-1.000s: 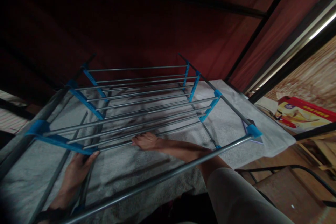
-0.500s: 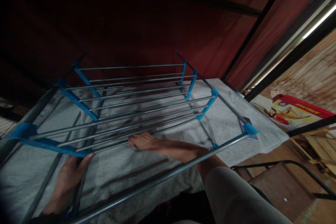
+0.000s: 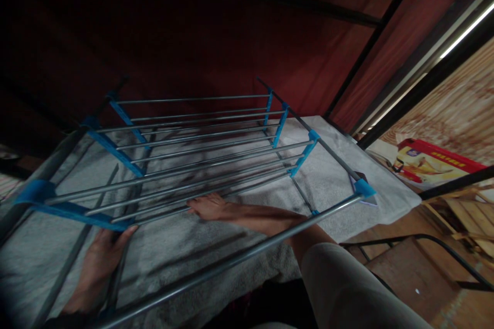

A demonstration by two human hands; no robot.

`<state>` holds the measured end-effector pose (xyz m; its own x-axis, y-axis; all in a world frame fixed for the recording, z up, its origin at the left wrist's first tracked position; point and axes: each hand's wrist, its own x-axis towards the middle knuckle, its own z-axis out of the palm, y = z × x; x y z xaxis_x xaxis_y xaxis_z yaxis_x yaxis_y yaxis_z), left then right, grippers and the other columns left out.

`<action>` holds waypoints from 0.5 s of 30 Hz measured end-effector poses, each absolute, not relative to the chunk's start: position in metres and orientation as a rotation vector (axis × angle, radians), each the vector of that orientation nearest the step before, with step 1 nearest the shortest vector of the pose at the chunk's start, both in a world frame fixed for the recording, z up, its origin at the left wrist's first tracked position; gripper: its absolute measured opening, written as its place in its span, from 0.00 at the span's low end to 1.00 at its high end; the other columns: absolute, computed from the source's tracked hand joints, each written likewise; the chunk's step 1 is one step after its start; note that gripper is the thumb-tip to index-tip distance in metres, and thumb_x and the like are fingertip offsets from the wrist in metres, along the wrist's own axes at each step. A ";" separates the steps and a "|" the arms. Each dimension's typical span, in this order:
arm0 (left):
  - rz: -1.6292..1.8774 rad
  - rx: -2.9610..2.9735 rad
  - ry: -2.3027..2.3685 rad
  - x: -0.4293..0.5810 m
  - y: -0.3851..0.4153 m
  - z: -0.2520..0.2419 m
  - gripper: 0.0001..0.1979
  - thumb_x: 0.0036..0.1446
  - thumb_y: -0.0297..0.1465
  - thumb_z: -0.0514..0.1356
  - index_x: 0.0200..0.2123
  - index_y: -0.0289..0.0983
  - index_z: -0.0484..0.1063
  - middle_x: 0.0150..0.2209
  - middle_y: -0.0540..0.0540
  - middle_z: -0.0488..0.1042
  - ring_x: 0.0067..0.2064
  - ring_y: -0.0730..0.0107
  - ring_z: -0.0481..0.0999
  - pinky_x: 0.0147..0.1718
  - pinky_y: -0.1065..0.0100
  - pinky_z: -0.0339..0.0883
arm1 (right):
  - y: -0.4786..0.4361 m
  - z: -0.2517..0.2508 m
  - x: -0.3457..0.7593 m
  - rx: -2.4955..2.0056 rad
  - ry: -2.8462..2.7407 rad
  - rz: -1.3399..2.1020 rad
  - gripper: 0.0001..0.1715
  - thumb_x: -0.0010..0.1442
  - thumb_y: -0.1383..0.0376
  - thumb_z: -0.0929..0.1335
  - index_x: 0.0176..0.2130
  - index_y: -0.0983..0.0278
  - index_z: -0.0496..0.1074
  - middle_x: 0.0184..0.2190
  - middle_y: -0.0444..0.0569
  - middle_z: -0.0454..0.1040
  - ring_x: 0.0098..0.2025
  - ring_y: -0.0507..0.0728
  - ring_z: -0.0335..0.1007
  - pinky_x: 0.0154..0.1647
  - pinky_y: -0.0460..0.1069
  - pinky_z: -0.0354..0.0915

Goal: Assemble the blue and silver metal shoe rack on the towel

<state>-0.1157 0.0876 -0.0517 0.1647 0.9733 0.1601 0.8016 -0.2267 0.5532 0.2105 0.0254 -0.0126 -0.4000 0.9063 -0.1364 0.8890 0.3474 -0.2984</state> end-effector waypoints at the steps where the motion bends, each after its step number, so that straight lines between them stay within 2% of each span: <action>1: 0.710 2.108 1.689 -0.115 0.087 -0.051 0.23 0.55 0.55 0.55 0.38 0.42 0.69 0.42 0.39 0.75 0.45 0.45 0.78 0.45 0.50 0.75 | 0.025 -0.013 0.210 -1.689 -2.539 0.505 0.20 0.76 0.54 0.59 0.55 0.62 0.72 0.51 0.53 0.81 0.50 0.60 0.80 0.46 0.53 0.75; 8: 0.728 2.095 1.683 -0.113 0.087 -0.051 0.23 0.57 0.55 0.54 0.39 0.41 0.70 0.44 0.38 0.75 0.47 0.42 0.78 0.48 0.46 0.74 | 0.026 -0.013 0.211 -1.720 -2.532 0.545 0.22 0.77 0.54 0.59 0.58 0.62 0.70 0.54 0.55 0.80 0.53 0.61 0.79 0.47 0.54 0.73; 12: 0.769 2.058 1.682 -0.111 0.082 -0.049 0.22 0.56 0.54 0.56 0.36 0.41 0.71 0.41 0.39 0.76 0.43 0.48 0.77 0.47 0.50 0.74 | 0.023 -0.009 0.210 -1.726 -2.518 0.611 0.21 0.77 0.55 0.59 0.57 0.61 0.72 0.55 0.55 0.80 0.55 0.62 0.78 0.50 0.55 0.74; 15: 0.851 2.039 1.575 -0.107 0.075 -0.046 0.20 0.57 0.51 0.57 0.38 0.40 0.71 0.43 0.39 0.77 0.47 0.49 0.77 0.50 0.51 0.73 | 0.019 -0.006 0.209 -1.799 -2.497 0.603 0.22 0.76 0.55 0.59 0.59 0.61 0.71 0.55 0.56 0.80 0.56 0.64 0.78 0.51 0.56 0.74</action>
